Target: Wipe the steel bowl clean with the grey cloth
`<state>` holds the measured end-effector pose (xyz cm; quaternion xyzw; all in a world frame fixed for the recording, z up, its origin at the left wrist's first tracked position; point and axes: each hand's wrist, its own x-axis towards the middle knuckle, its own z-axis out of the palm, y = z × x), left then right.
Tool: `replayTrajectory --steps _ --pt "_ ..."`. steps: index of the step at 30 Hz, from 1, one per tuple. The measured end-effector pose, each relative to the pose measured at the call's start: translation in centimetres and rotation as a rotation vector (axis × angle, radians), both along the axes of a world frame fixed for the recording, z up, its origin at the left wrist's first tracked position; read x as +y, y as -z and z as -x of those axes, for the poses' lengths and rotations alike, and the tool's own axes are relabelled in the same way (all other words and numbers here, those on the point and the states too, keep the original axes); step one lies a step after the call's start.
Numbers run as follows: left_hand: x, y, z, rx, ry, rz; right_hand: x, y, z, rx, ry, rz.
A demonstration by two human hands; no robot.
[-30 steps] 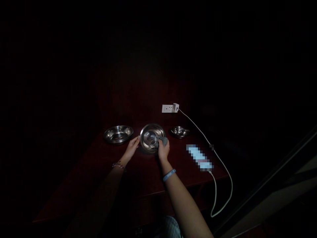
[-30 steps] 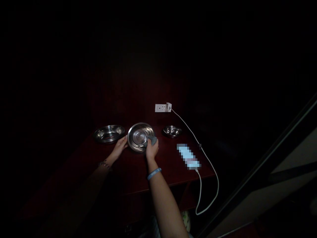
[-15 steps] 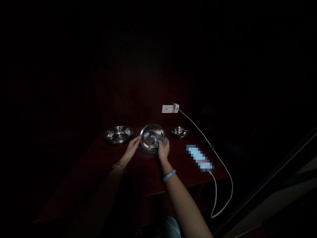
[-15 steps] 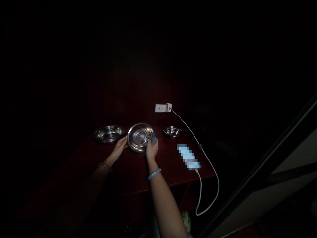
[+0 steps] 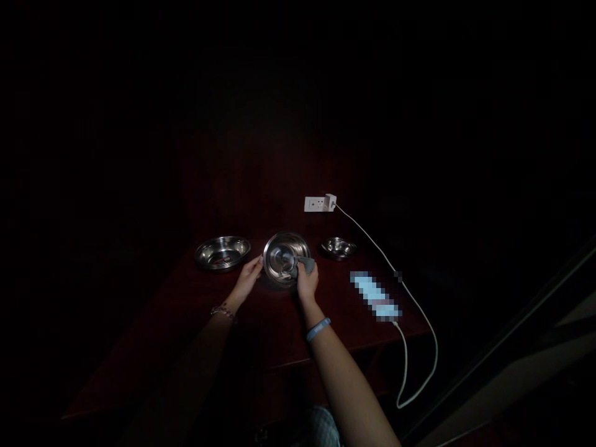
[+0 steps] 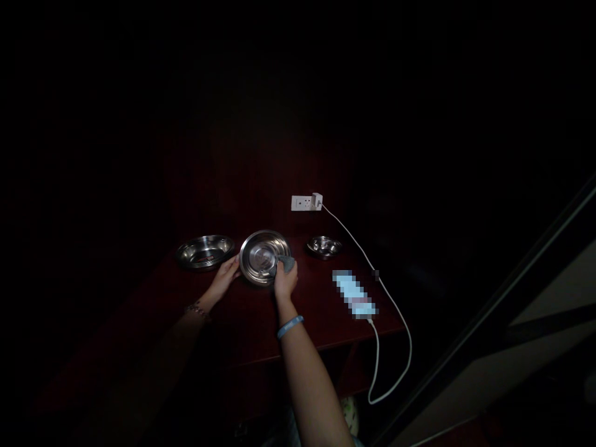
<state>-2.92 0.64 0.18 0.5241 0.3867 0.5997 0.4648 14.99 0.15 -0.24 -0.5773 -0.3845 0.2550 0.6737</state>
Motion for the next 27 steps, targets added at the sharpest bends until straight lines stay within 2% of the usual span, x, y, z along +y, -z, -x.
replayTrajectory --steps 18,27 --pt "0.16 0.22 0.12 0.004 -0.006 0.003 -0.10 -0.21 -0.05 0.026 -0.026 0.012" --pt "0.04 0.09 -0.05 0.002 -0.002 -0.009 0.21 0.18 0.06 0.015 0.020 -0.009"
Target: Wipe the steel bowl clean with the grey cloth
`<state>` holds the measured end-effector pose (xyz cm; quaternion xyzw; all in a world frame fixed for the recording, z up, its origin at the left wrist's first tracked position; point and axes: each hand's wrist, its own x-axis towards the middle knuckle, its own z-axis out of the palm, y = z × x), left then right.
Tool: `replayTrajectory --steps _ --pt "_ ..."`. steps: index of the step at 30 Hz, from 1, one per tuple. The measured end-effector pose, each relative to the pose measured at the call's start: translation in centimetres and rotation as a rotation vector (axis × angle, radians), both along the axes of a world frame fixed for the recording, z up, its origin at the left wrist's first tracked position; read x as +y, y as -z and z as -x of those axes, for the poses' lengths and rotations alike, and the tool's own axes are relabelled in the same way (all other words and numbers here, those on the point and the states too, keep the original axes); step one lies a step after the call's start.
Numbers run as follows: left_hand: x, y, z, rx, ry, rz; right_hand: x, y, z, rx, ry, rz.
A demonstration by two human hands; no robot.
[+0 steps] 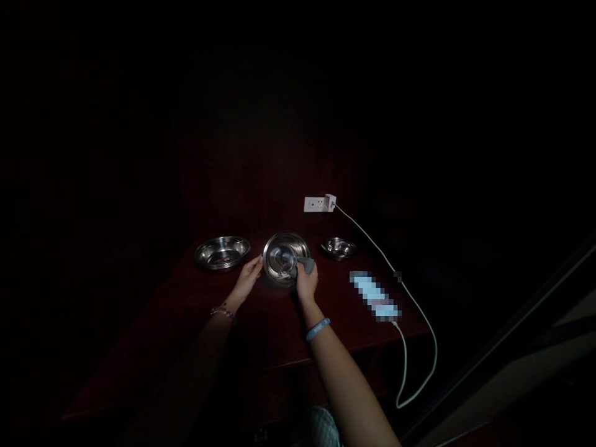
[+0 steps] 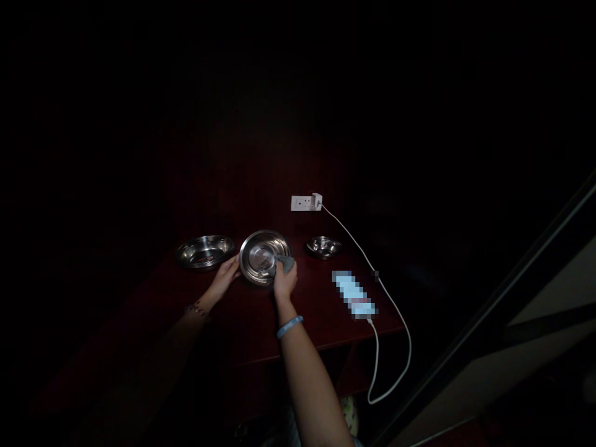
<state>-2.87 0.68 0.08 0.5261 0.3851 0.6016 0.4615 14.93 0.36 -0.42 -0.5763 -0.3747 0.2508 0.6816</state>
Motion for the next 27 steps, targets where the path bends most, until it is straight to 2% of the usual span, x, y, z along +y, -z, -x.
replayTrajectory --steps 13,18,27 --pt "0.25 0.16 0.09 -0.024 0.013 0.025 -0.25 -0.08 -0.07 -0.031 0.025 0.011" --pt "0.11 0.09 0.01 -0.013 -0.005 0.029 -0.31 -0.26 -0.06 -0.006 -0.007 0.011" --pt "-0.17 -0.15 -0.07 -0.005 -0.005 0.020 0.15 0.20 -0.05 -0.010 -0.008 -0.016"
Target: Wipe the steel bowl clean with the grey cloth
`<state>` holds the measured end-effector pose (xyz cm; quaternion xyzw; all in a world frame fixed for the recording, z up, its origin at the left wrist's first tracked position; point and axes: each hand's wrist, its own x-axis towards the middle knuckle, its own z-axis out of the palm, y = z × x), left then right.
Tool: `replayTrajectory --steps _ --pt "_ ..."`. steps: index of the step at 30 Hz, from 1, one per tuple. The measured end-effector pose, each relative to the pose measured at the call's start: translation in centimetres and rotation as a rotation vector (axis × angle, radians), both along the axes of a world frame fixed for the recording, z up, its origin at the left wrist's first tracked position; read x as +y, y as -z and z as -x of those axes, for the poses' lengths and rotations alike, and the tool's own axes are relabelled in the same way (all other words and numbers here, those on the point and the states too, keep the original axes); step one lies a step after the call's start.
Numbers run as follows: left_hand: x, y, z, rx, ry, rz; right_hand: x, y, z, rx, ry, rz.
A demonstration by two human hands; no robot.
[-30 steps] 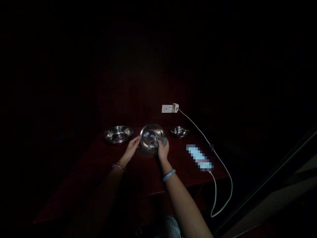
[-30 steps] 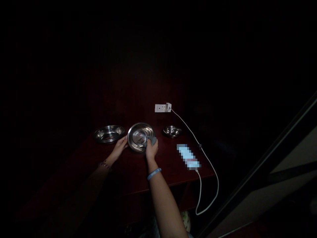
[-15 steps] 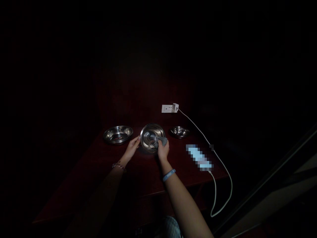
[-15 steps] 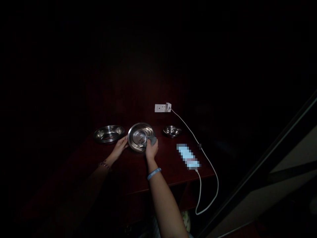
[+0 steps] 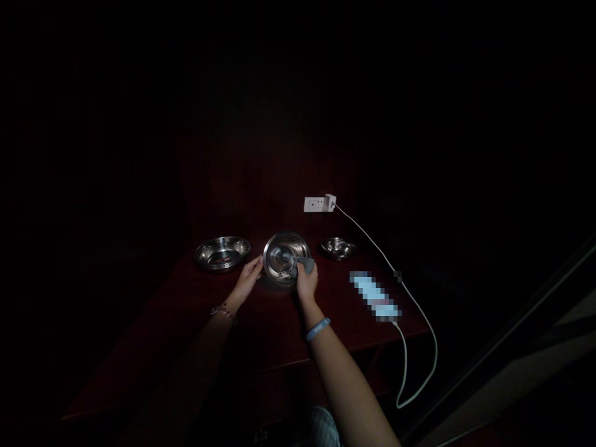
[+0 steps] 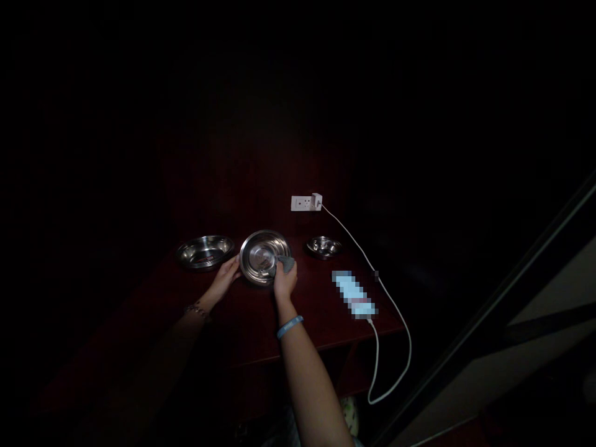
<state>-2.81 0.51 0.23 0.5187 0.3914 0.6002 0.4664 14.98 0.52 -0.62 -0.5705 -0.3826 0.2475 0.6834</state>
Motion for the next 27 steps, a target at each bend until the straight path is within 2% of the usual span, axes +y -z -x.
replayTrajectory --steps 27 --pt "0.13 0.16 0.07 0.000 0.038 -0.022 -0.46 -0.56 0.11 0.027 -0.008 0.008"
